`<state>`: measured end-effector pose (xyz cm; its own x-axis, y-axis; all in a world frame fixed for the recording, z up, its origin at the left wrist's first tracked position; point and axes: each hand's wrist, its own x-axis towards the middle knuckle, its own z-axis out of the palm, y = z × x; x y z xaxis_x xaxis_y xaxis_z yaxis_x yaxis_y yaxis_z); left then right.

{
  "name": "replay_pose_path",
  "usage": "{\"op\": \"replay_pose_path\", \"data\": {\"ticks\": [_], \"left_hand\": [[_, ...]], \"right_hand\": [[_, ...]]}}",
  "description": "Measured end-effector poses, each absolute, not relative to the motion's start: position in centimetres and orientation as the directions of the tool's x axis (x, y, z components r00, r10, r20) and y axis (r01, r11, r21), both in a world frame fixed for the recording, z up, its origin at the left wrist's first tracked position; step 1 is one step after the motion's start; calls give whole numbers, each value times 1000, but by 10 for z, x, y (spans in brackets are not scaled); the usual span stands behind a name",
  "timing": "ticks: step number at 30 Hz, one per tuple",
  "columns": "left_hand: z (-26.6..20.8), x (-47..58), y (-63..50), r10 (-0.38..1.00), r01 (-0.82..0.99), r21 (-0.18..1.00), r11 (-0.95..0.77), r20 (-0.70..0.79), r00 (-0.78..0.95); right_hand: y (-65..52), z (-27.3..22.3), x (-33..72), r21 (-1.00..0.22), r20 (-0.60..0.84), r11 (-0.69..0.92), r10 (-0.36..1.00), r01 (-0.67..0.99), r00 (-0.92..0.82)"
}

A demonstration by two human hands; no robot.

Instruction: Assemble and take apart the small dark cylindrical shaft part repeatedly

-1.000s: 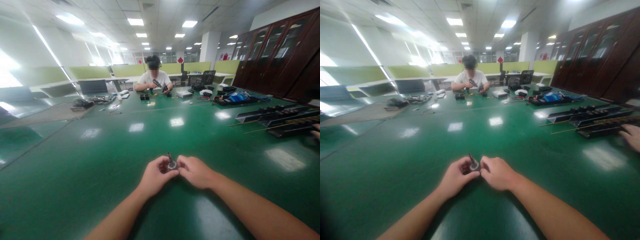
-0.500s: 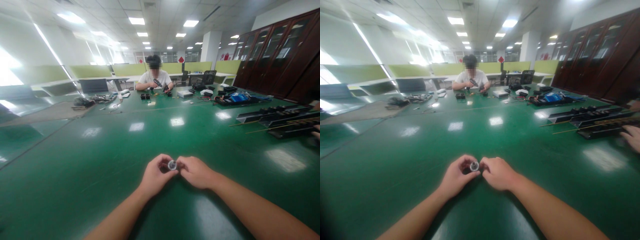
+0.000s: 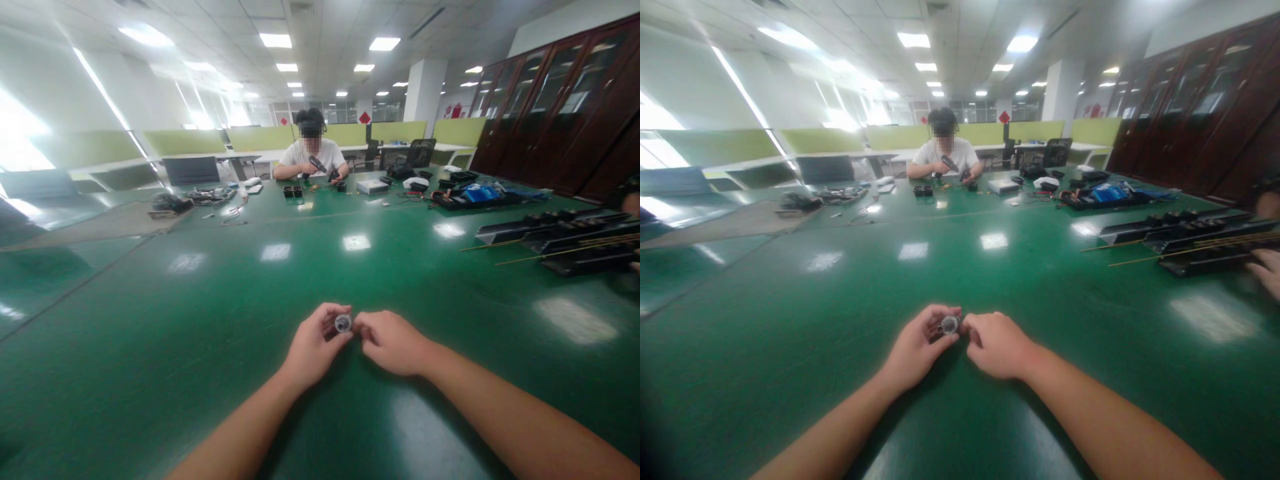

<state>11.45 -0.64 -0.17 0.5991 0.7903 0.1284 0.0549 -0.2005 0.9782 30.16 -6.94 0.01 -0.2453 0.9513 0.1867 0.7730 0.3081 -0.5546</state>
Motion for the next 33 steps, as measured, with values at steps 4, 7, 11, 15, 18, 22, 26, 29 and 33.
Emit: {"op": "replay_pose_path", "data": {"ticks": [4,7,11,15,18,22,26,29,33], "left_hand": [[-5,114,-5,784,65,973,-222,138,605],[-5,114,-4,788,81,968,-238,144,598],[-3,115,-6,783,68,974,-214,129,609],[-2,115,-6,775,69,980,-188,105,623],[-3,114,-6,774,81,978,-194,102,625],[-3,113,-5,777,123,957,-262,134,615],[0,111,-5,763,215,860,-463,263,590],[2,108,-2,721,235,791,-565,334,608],[2,99,4,672,268,721,-639,353,651]], "right_hand": [[-70,0,302,-553,190,316,949,771,-252],[-70,1,302,-534,201,319,947,783,-249],[-71,2,302,-524,209,332,943,784,-259],[-72,1,302,-526,218,347,937,777,-272],[-72,0,302,-529,227,353,935,771,-272],[-71,-3,302,-573,241,336,941,747,-238],[-68,-6,303,-667,277,253,957,701,-83],[-66,-7,305,-715,296,222,955,664,0],[-67,-6,305,-727,303,216,953,652,23]]}}
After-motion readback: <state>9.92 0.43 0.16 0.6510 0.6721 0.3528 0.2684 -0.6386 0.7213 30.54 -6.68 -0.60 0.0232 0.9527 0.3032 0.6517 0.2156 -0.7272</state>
